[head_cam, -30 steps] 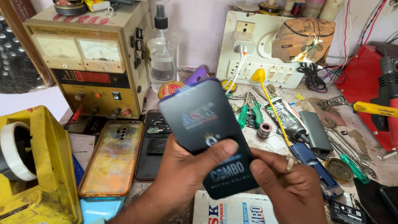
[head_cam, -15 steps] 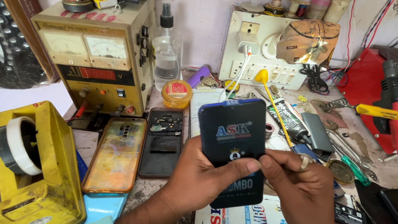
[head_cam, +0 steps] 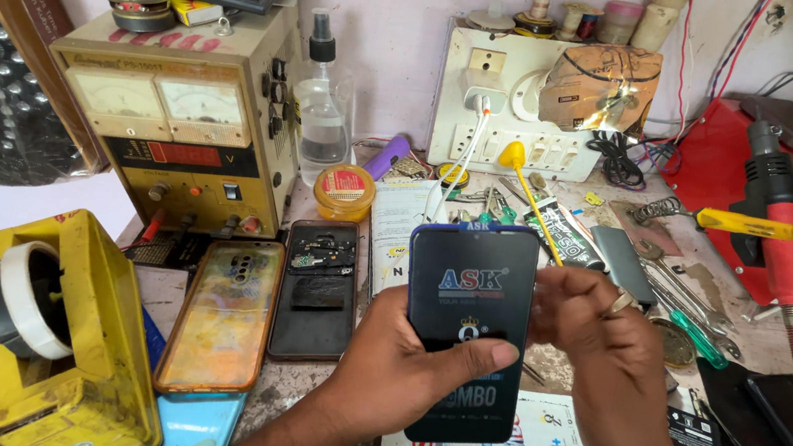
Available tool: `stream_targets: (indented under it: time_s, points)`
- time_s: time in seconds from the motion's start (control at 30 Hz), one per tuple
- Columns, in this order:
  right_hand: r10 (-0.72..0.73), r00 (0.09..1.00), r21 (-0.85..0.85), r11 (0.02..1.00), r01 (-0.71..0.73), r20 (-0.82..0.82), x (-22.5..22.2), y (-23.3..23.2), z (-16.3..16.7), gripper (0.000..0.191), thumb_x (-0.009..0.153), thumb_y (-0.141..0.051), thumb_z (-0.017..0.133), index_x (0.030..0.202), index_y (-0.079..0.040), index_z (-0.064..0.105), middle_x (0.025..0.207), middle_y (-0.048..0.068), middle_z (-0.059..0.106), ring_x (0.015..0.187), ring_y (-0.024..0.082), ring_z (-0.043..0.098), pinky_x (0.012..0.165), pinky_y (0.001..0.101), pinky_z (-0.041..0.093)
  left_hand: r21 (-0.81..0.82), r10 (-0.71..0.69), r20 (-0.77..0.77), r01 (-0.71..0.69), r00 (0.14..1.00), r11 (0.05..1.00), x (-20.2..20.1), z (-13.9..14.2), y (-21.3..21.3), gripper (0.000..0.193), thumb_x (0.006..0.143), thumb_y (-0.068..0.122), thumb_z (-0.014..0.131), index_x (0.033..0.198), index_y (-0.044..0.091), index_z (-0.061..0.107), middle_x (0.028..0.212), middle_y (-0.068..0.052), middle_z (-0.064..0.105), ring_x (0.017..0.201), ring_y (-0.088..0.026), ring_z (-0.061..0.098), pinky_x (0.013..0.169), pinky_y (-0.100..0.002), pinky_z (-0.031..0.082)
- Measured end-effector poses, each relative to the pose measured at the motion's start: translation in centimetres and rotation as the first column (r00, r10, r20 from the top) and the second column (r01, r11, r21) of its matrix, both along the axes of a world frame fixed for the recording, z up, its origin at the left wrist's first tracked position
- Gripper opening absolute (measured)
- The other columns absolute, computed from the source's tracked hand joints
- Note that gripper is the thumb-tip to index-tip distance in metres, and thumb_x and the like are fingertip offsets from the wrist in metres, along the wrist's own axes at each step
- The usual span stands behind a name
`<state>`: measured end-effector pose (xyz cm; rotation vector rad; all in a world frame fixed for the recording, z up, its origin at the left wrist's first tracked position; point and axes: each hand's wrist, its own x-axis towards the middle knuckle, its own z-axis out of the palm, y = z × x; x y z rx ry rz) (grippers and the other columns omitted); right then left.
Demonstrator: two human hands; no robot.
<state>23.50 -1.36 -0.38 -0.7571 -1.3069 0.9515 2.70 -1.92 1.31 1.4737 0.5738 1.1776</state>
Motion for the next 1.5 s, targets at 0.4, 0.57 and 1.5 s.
stream_targets:
  time_s: [0.4,0.57,1.5]
  points:
    - [-0.007,0.999,0.049,0.999,0.005,0.051,0.3,-1.0,0.5,0.036,0.087,-0.003,0.074,0.123,0.003,0.071,0.106,0.01,0.076,0.093,0.011,0.07,0.083,0.0278,0.059,-0.05,-0.144,-0.025,0.143,0.989,0.989,0.1,-1.6,0.2,0.025,0.092,0.008,0.077,0.116,0.001,0.071,0.098,-0.002,0.076,0.087,-0.006,0.069,0.077,-0.028,0.061]
    - [-0.145,0.987,-0.001,0.989,0.145,0.073,0.1,-1.4,1.2,0.026,0.09,-0.002,0.073,0.115,0.004,0.076,0.098,0.011,0.078,0.087,0.011,0.07,0.079,0.0263,0.059,-0.066,-0.188,-0.011,0.187,0.982,0.98,0.6,-1.8,-0.3,0.025,0.092,0.008,0.078,0.114,0.001,0.07,0.097,-0.001,0.073,0.086,-0.006,0.066,0.076,-0.027,0.058]
    - [-0.095,0.993,0.076,0.993,0.089,0.073,1.1,-1.6,0.8,0.026,0.098,-0.004,0.066,0.12,0.008,0.073,0.103,0.014,0.078,0.092,0.011,0.069,0.082,0.0228,0.055,0.138,0.074,0.086,-0.086,0.993,0.987,0.2,1.0,-0.9,0.022,0.104,0.011,0.064,0.118,-0.003,0.072,0.095,-0.002,0.075,0.087,-0.004,0.064,0.078,-0.022,0.055]
